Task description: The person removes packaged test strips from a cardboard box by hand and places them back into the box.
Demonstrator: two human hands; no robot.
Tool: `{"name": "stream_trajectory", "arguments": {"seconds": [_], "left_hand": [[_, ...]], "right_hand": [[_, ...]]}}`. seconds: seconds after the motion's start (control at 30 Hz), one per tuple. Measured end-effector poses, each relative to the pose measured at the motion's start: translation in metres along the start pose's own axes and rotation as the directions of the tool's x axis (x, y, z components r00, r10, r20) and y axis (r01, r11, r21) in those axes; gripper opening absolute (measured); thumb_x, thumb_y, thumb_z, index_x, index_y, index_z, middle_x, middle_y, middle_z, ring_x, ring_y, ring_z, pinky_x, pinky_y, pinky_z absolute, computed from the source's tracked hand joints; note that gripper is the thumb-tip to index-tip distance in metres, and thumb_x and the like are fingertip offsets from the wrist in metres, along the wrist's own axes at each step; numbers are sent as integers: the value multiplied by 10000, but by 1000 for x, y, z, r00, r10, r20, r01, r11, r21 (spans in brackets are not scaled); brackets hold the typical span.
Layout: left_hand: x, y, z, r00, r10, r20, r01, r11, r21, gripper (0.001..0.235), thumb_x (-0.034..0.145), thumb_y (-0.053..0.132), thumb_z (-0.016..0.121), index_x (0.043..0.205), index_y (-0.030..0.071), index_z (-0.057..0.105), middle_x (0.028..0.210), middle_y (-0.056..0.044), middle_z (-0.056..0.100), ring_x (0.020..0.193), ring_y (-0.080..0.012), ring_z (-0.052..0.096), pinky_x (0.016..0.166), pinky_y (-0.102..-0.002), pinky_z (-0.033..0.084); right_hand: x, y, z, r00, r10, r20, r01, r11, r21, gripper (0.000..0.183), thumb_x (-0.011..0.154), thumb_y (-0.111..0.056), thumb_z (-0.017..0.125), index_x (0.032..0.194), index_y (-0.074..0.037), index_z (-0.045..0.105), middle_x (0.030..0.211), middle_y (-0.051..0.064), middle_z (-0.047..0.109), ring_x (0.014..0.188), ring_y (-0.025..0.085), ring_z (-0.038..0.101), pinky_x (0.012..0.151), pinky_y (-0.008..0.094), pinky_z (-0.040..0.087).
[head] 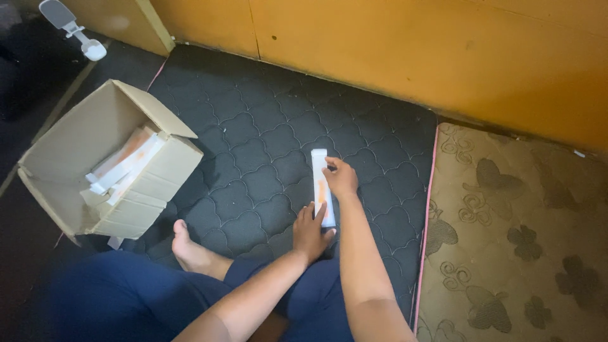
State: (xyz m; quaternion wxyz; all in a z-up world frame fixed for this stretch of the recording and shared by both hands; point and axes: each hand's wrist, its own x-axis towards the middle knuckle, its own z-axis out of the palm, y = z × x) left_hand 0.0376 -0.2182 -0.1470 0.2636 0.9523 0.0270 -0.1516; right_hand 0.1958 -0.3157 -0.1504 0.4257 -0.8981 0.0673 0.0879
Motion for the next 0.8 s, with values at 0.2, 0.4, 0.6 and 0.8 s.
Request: {"name": "stream_trajectory", "arguments": {"seconds": [0.2,0.4,0.6,0.8], "left_hand": [[-12,17,-30,999,-28,45,30,999,-45,824,910,378,730,1609,229,318,1625,-186,287,1495,-396,307,1159,-548,342],[0,30,-34,989,-130,72,144,961,-235,1136,844,439,799,1626,13,93,1662,-238,190,1488,-429,255,1169,-603,269],[14,43,-24,976,-218,16,211,918,-336,1139,858,343,785,1608,-39,19,1666,-220,209,1462,-425,293,1142,-602,301],[26,45,-7,961,-266,-75,225,910,-348,1038,835,121,790,1582,-91,102,1599,-264,333,1390,-434,398,1088,-588,368]], "right_hand": [[-1,-2,-2,1000,-23,-4,23,1000,-7,356,872,-219,737,1227,-243,740,1260,43,737,1017,257,752,891,413,564],[5,2,-4,977,147,156,-176,965,193,528,892,-272,729,1394,-144,625,1358,168,660,1257,343,631,980,492,558],[-24,-43,-38,928,211,306,-324,862,390,649,960,-263,640,1531,-36,431,1467,259,537,1366,429,510,1006,596,517],[-22,-44,-40,911,183,370,-345,830,438,684,984,-293,620,1567,-38,367,1501,302,473,1418,458,435,1013,677,464]]}}
